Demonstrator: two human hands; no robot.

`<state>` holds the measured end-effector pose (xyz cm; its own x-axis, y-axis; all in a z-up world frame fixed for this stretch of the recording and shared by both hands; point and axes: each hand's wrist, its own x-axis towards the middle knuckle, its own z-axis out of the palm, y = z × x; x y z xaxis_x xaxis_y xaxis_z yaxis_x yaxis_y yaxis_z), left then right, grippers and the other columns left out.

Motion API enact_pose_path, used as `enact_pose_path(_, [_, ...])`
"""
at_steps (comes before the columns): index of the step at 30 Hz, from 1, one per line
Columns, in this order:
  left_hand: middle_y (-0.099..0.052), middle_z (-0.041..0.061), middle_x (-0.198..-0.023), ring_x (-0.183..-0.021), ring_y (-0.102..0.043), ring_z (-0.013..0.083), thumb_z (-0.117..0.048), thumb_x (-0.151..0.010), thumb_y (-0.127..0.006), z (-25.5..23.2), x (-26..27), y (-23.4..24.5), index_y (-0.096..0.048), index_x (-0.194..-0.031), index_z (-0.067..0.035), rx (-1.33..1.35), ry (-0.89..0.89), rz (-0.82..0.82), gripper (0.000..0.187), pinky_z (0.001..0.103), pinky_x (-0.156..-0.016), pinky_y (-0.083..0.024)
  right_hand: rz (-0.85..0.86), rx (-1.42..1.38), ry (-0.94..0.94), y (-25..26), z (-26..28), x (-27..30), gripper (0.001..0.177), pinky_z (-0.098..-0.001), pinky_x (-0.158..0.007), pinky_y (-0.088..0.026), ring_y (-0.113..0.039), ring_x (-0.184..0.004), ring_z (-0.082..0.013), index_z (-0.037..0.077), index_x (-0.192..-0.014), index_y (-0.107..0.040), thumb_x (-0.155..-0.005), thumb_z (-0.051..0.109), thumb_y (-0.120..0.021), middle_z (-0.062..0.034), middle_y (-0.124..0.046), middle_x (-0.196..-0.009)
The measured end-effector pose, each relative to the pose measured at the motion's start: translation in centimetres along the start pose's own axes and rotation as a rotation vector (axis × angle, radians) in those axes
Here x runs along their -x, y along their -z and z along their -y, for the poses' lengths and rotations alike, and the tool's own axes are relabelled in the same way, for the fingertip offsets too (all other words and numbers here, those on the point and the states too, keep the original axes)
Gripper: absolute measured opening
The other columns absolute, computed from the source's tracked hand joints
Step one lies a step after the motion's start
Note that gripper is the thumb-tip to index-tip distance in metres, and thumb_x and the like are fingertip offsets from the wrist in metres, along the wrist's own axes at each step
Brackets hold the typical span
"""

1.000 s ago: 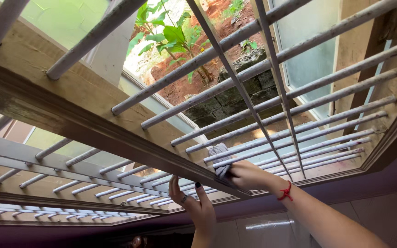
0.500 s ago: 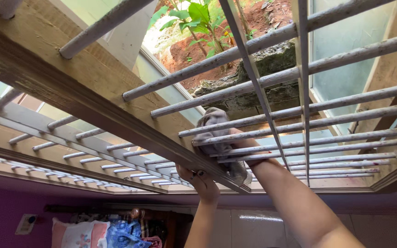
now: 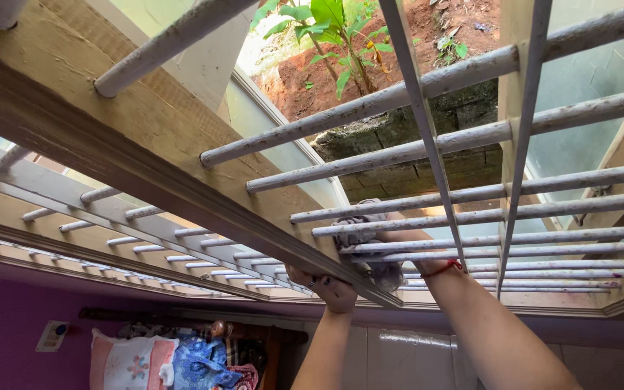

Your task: The person wipes the metal bars of a window grille using a cloth. They systematically clean each horizontal bar and the vertical frame sections, moving from the upper bars downward and then back upward across the grille.

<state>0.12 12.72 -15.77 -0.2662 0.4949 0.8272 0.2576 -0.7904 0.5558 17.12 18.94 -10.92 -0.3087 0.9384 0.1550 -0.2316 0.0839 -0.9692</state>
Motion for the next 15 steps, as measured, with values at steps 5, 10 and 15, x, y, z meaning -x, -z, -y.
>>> enact_pose_path(5, [-0.034, 0.021, -0.148, -0.139, -0.037, 0.0324, -0.047, -0.114, -0.026, -0.5, -0.8, -0.1, -0.03, -0.152, 0.004, -0.359, -0.134, -0.036, 0.064, 0.046, -0.121, -0.032, -0.028, 0.168, 0.457, -1.2, 1.7, -2.5, 0.038, -0.0368, -0.101, -0.052, -0.061, -0.116, -0.0176, 0.003, -0.132, -0.064, -0.096, 0.017, -0.069, -0.0105, -0.068, -0.124])
enact_pose_path(10, [-0.036, 0.022, -0.147, -0.138, -0.036, 0.0341, -0.045, -0.113, -0.027, -0.7, -1.2, -0.4, -0.033, -0.146, 0.006, -0.496, -0.143, -0.069, 0.061, 0.048, -0.121, -0.029, -0.024, -0.024, 0.084, -1.3, 1.5, -1.3, 0.033, -0.0363, -0.088, -0.058, -0.067, -0.102, -0.0151, 0.003, -0.124, -0.068, -0.095, 0.018, -0.068, -0.006, -0.074, -0.111])
enact_pose_path(15, [-0.036, 0.017, -0.142, -0.125, -0.052, 0.0249, -0.048, -0.113, -0.035, 2.8, 1.9, -0.2, -0.023, -0.149, 0.001, -0.054, 0.011, -0.051, 0.061, 0.039, -0.106, -0.052, 0.054, 0.339, -0.017, 0.5, -0.1, 1.8, 0.031, -0.0347, -0.082, -0.056, -0.065, -0.094, -0.0164, -0.001, -0.11, -0.074, -0.083, 0.014, -0.076, -0.0084, -0.079, -0.098])
